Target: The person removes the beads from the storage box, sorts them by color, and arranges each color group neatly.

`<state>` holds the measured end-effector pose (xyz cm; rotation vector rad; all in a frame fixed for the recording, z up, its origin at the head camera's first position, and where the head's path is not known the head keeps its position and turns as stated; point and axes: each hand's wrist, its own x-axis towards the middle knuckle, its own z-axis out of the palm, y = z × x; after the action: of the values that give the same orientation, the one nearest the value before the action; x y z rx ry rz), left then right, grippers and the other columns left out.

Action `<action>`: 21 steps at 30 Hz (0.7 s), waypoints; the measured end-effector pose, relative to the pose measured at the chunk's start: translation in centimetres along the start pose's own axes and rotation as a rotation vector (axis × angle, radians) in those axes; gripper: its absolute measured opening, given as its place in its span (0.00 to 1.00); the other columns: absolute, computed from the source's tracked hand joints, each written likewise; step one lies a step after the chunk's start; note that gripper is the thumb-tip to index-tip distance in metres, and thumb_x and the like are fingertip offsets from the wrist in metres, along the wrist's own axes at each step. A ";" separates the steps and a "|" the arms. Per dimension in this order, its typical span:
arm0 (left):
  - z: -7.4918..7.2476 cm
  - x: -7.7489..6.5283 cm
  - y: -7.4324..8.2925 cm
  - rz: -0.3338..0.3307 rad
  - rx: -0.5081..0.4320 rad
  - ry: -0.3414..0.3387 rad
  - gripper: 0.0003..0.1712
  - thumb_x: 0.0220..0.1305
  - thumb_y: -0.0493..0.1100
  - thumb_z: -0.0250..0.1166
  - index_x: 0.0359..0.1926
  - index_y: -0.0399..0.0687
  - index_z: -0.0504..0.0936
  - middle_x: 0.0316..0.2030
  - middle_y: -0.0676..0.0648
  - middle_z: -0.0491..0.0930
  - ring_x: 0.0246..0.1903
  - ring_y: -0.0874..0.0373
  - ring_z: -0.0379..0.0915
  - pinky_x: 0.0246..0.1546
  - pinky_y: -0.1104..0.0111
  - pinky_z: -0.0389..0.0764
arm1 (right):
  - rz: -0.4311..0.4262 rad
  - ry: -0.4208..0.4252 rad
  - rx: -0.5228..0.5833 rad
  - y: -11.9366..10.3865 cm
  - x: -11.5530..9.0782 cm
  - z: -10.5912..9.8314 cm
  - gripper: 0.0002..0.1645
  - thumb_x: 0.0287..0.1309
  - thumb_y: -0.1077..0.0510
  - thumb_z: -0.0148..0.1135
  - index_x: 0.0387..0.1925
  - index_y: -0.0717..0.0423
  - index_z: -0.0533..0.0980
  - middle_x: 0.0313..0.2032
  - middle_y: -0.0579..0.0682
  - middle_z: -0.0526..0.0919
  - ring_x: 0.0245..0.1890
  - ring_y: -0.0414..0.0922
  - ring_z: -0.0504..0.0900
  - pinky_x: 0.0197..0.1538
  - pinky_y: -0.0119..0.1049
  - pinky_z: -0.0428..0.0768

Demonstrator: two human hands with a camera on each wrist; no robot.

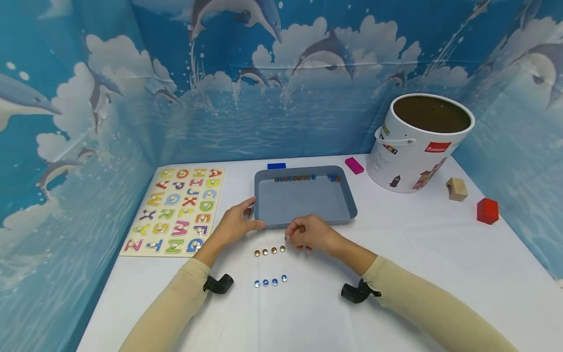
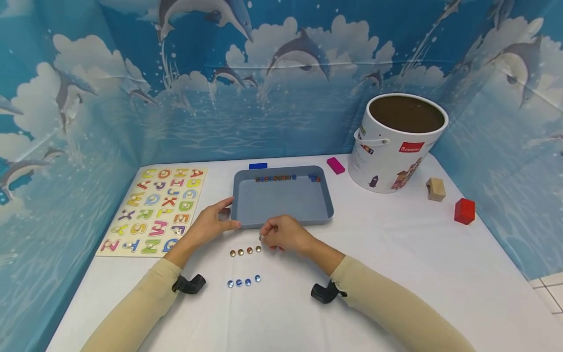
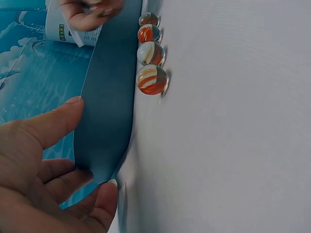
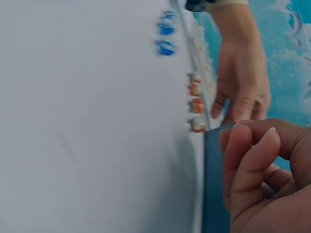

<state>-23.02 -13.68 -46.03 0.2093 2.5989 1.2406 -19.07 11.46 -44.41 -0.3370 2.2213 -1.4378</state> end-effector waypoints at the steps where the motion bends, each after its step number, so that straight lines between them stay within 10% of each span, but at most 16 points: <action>1: 0.0 0.0 0.0 -0.002 -0.002 0.003 0.50 0.59 0.50 0.77 0.78 0.51 0.62 0.68 0.35 0.72 0.70 0.40 0.66 0.65 0.47 0.72 | -0.005 -0.003 -0.018 0.5 -0.3 0.2 0.04 0.61 0.64 0.67 0.38 0.59 0.82 0.22 0.54 0.81 0.21 0.44 0.77 0.23 0.34 0.75; 21: 0.1 0.0 -0.1 -0.001 -0.018 -0.004 0.50 0.59 0.49 0.77 0.78 0.50 0.62 0.70 0.36 0.70 0.71 0.40 0.64 0.67 0.46 0.68 | -0.038 0.057 -0.277 1.6 -0.6 1.4 0.06 0.57 0.65 0.70 0.38 0.56 0.84 0.10 0.46 0.73 0.09 0.39 0.69 0.18 0.33 0.67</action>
<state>-23.04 -13.70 -46.17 0.2069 2.5831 1.2611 -17.76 11.26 -46.23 -0.4360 2.4778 -1.1705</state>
